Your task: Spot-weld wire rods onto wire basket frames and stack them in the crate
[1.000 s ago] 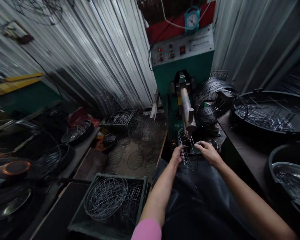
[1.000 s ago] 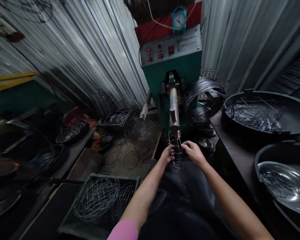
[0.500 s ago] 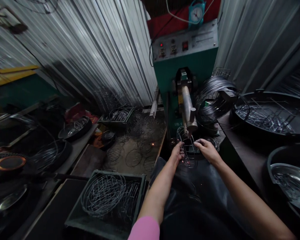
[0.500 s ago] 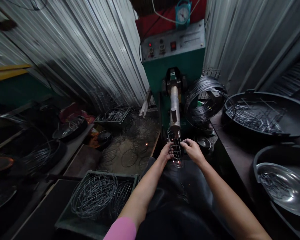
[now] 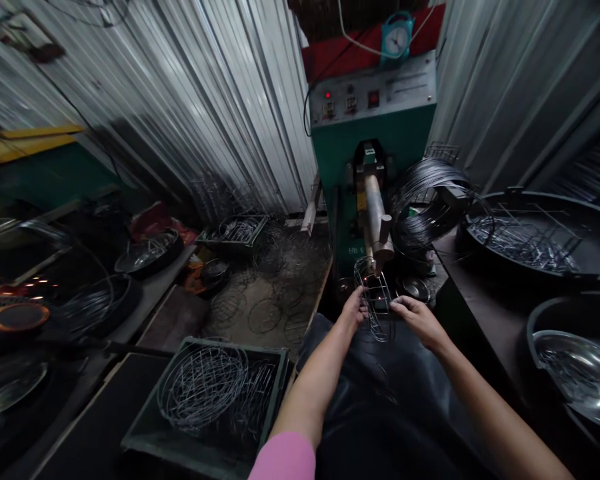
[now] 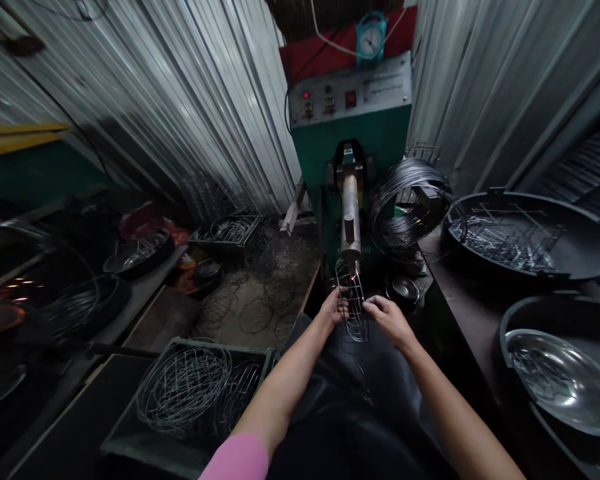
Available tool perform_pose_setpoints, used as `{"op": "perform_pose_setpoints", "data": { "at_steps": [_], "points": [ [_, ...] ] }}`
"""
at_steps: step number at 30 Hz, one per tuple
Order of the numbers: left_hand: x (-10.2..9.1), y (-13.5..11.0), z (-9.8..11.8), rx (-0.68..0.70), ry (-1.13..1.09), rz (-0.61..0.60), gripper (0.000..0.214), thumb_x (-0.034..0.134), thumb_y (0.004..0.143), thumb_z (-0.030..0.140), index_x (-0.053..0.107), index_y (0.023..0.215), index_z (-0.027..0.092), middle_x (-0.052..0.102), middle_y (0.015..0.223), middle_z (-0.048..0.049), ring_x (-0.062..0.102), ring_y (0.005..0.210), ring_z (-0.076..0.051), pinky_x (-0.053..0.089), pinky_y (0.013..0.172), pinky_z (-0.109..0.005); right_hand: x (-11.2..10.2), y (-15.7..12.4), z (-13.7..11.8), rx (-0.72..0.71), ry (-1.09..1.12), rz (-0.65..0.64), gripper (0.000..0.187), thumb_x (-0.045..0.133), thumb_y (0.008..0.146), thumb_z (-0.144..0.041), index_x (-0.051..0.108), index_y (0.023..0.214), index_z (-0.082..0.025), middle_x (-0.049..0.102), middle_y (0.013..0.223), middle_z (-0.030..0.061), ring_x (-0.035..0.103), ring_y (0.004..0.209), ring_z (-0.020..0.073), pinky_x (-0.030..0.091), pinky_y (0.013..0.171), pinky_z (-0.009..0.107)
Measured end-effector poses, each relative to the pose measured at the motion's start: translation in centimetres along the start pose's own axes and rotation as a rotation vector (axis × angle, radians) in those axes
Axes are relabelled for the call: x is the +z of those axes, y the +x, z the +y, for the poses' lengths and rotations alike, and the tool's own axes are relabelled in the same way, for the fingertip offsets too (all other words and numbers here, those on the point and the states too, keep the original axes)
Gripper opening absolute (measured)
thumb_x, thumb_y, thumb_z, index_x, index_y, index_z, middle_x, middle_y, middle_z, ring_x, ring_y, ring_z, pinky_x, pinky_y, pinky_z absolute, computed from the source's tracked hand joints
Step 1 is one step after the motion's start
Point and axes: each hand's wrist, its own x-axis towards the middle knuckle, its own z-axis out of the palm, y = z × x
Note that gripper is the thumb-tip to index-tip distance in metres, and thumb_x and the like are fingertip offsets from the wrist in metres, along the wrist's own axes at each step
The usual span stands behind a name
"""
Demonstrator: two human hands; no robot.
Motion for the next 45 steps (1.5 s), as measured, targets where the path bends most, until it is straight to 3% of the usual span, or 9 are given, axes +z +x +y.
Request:
{"op": "perform_pose_setpoints", "data": {
  "at_steps": [3,7,10,13,16,22,28,38,45],
  "points": [
    [0.1,0.0,0.1,-0.028,0.031,0.027,0.032,0.052,0.08,0.043,0.041,0.065,0.016,0.027,0.047,0.0086,0.017,0.034,-0.003,0.017,0.036,-0.016,0.3,0.1,-0.1,0.001,0.006,0.015,0.035,0.058,0.071,-0.053,0.06,0.071,-0.018,0.058,0.068,0.0008,0.052,0.068,0.0162,0.041,0.064,0.027],
    [-1.8,-0.3,-0.8,0.11,0.21,0.009,0.051,0.044,0.079,0.061,0.053,0.093,0.013,0.05,0.066,-0.0011,0.05,0.053,-0.011,0.042,0.051,-0.023,0.2,-0.8,0.5,0.028,0.033,0.024,0.036,0.061,0.071,-0.053,0.063,0.081,-0.018,0.063,0.077,0.0031,0.056,0.074,0.0187,0.044,0.068,0.028],
    [-4.5,-0.5,-2.3,0.625,0.609,0.132,0.066,0.055,0.071,0.057,0.044,0.123,0.017,0.056,0.105,-0.0104,0.057,0.093,-0.023,0.048,0.078,-0.037,0.0,-1.7,0.9,0.05,0.051,-0.047,0.037,0.063,0.07,-0.052,0.064,0.084,-0.019,0.065,0.079,0.0035,0.057,0.076,0.0199,0.045,0.068,0.029],
    [-6.2,-0.4,-3.8,1.193,1.137,0.175,0.083,0.068,0.061,0.039,0.034,0.134,0.018,0.041,0.134,-0.015,0.039,0.124,-0.03,0.033,0.102,-0.047,-0.1,-2.2,1.2,0.056,0.055,-0.057,0.036,0.065,0.067,-0.052,0.065,0.08,-0.018,0.065,0.078,0.0033,0.057,0.075,0.0202,0.045,0.07,0.03],
    [-6.3,0.3,-4.5,1.433,1.399,0.166,0.08,0.066,0.064,0.032,0.031,0.135,0.018,0.036,0.138,-0.0165,0.032,0.13,-0.031,0.021,0.107,-0.054,-0.2,-2.3,1.5,0.063,0.051,0.012,0.035,0.065,0.068,-0.051,0.065,0.08,-0.018,0.065,0.078,0.0028,0.058,0.075,0.0198,0.044,0.07,0.029],
    [-5.0,1.3,-4.8,1.521,1.361,0.073,0.075,0.07,0.064,0.041,0.035,0.127,0.019,0.041,0.134,-0.0164,0.036,0.128,-0.03,0.022,0.107,-0.056,-0.4,-2.3,1.1,0.094,0.14,0.019,0.038,0.066,0.068,-0.052,0.065,0.083,-0.018,0.064,0.075,0.0027,0.057,0.069,0.0181,0.045,0.063,0.027],
    [-4.8,1.8,-5.2,1.571,1.194,0.108,0.058,0.063,0.071,0.027,0.038,0.122,0.017,0.047,0.125,-0.016,0.042,0.123,-0.029,0.036,0.102,-0.052,0.0,-1.4,-0.2,0.106,0.193,0.045,0.037,0.067,0.066,-0.051,0.064,0.081,-0.017,0.065,0.075,0.0033,0.058,0.069,0.0183,0.046,0.064,0.028],
    [-4.0,1.7,-3.9,1.369,0.971,-0.041,0.062,0.06,0.065,0.013,0.035,0.122,0.018,0.044,0.123,-0.0111,0.048,0.115,-0.023,0.048,0.094,-0.039,0.3,2.0,-1.8,0.036,0.104,0.092,0.032,0.064,0.065,-0.047,0.064,0.077,-0.017,0.063,0.068,0.0016,0.057,0.064,0.0173,0.045,0.059,0.027],
    [-4.2,0.4,-2.9,1.314,1.019,-0.018,0.058,0.058,0.062,0.006,0.04,0.115,0.019,0.048,0.115,-0.0079,0.051,0.107,-0.021,0.047,0.094,-0.038,0.3,0.8,-1.3,0.033,0.047,0.103,0.035,0.065,0.065,-0.05,0.065,0.08,-0.019,0.065,0.076,0.0025,0.059,0.074,0.0188,0.046,0.069,0.028]
  ]
}}
